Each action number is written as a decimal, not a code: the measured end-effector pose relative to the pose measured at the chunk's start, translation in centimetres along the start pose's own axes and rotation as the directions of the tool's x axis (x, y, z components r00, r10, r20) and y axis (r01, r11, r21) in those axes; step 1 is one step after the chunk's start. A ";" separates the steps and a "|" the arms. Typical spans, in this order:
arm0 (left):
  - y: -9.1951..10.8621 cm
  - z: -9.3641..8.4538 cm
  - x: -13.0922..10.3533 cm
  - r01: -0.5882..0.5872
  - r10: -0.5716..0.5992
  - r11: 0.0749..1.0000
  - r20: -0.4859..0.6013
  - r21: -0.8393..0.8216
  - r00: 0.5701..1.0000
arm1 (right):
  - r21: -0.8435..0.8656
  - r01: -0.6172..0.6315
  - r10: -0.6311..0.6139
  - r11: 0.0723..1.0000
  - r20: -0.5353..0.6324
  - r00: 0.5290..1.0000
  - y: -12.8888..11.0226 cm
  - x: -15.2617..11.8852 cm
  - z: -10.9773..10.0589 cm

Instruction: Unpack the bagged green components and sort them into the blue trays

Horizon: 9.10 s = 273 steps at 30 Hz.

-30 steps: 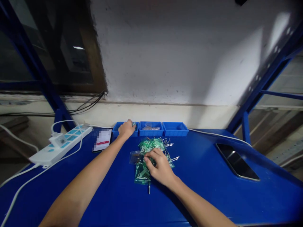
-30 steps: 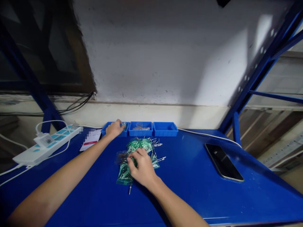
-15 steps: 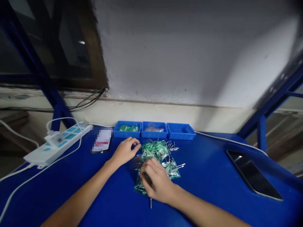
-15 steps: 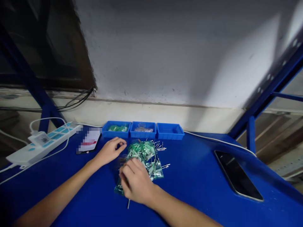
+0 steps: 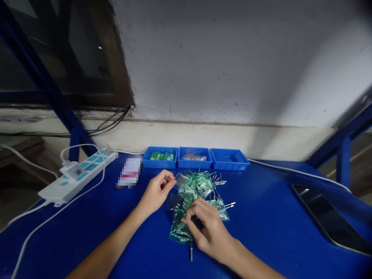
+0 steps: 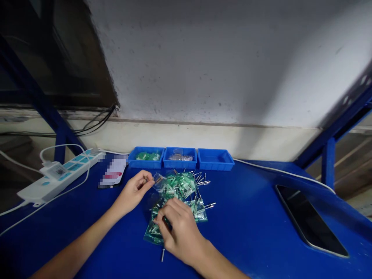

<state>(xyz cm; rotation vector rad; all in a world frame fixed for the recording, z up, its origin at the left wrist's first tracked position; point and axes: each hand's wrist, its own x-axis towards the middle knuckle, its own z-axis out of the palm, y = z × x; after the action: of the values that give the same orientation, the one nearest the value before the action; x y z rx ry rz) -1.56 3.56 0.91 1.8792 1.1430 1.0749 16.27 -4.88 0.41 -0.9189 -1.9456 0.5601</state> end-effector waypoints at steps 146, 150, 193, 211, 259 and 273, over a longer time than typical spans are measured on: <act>1.7 1.4 -1.7 -0.141 0.133 0.985 0.080 0.097 0.988 | 0.602 -0.333 0.511 0.725 -0.148 0.847 2.3 1.6 -0.1; 1.9 2.8 -1.8 0.124 -0.098 0.969 0.129 -0.215 0.987 | 0.519 -0.225 0.426 0.825 -0.309 0.850 2.2 1.1 0.5; 1.3 2.5 -3.4 0.048 -0.058 0.984 -0.052 -0.174 0.997 | 0.001 -0.249 0.206 0.969 -0.561 0.801 0.8 0.5 0.7; 0.8 3.9 -5.9 -0.137 0.127 0.990 -0.199 -0.039 0.972 | 0.025 -0.330 0.312 0.944 -0.396 0.864 -0.1 -0.4 1.8; 0.9 3.7 -5.9 0.056 -0.077 0.986 -0.131 -0.155 0.988 | 0.051 -0.297 0.300 0.953 -0.252 0.920 0.2 -0.5 1.5; 1.8 3.1 -6.1 0.099 -0.117 0.975 -0.079 -0.199 0.990 | -0.021 -0.245 0.231 0.969 -0.254 0.939 0.8 -0.9 2.2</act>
<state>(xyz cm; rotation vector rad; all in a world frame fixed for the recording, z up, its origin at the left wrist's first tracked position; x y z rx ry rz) 0.20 -3.10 -0.69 1.6139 1.1335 1.1753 14.95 -5.08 -1.73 -1.2090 -1.6402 0.5055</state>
